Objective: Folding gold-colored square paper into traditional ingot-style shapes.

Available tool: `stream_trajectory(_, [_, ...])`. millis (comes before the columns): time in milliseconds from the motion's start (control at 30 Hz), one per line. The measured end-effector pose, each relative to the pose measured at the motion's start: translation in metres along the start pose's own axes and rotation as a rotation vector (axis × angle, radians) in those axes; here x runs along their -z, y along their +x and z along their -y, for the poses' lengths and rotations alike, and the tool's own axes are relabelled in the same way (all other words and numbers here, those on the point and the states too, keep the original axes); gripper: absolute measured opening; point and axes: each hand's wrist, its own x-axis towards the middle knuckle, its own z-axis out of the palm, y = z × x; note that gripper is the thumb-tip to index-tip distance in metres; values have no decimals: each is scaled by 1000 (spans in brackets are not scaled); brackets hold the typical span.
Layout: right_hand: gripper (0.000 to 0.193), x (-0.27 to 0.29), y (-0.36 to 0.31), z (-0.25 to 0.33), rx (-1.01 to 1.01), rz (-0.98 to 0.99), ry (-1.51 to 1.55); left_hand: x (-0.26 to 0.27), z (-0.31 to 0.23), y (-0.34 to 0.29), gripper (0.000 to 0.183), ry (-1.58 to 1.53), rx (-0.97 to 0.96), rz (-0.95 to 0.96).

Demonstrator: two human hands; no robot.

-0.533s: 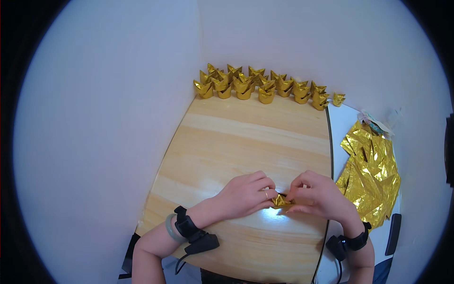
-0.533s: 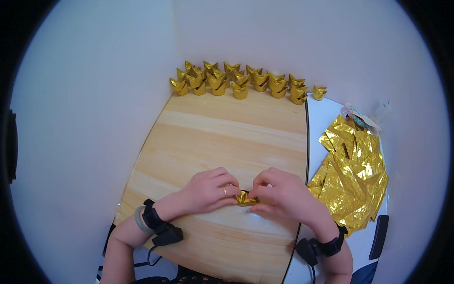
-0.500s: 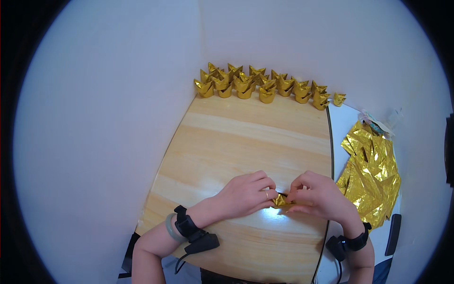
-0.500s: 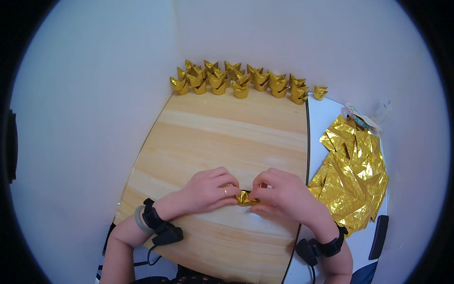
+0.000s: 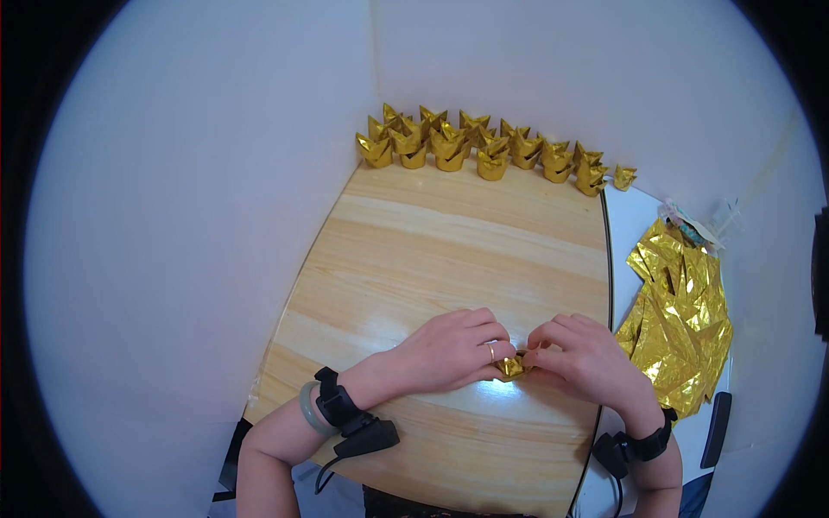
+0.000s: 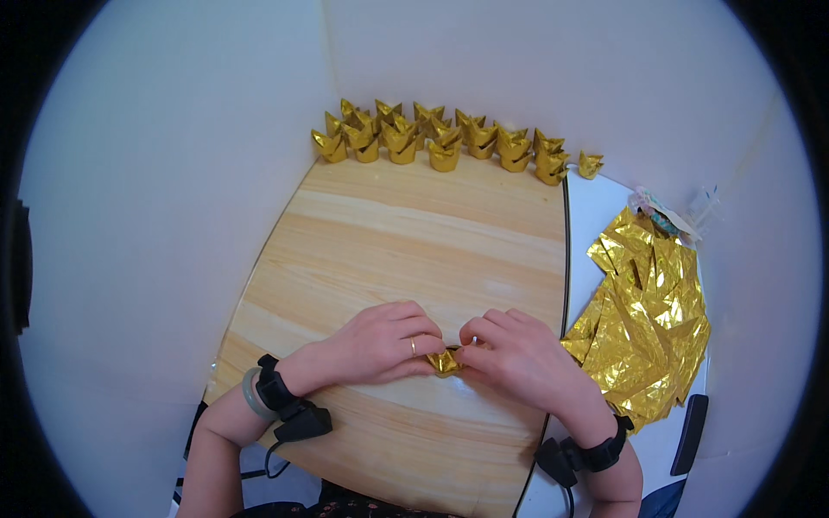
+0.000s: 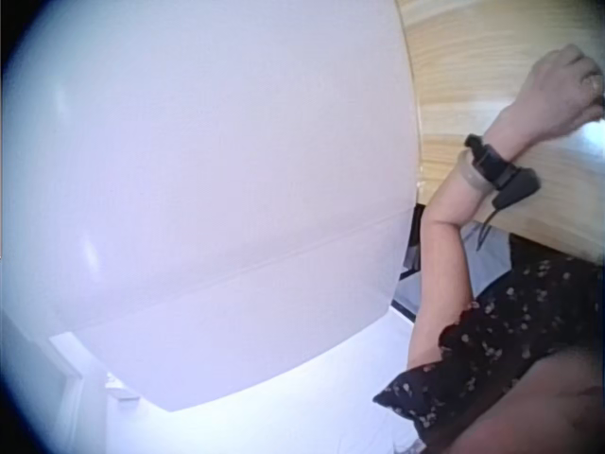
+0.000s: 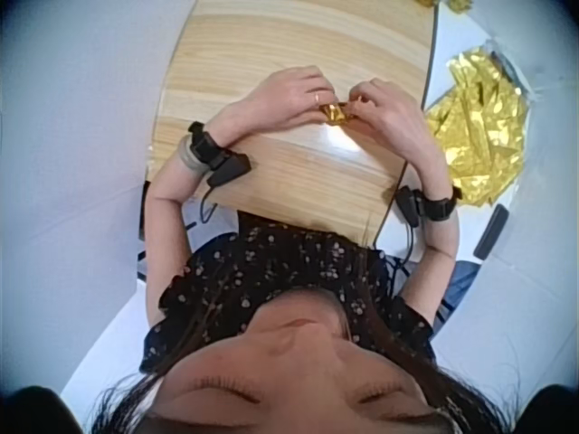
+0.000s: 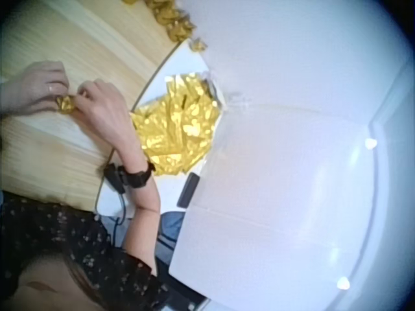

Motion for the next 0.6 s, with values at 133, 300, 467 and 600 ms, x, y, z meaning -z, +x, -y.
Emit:
stream_trajectory(133, [12, -1, -1, -2, 18, 21, -17, 1, 2, -1, 18, 16, -47, 47])
stream_trajectory(300, [12, 3, 0, -1, -20, 11, 42, 7, -1, 3, 17, 18, -33, -1])
stream_trajectory(467, [11, 6, -4, -4, -72, 56, 96, 9, 1, 2, 25, 5, -34, 41])
stream_trajectory(600, [12, 15, -6, -10, -247, 18, 236, 8, 0, 5, 38, -84, 174, -114])
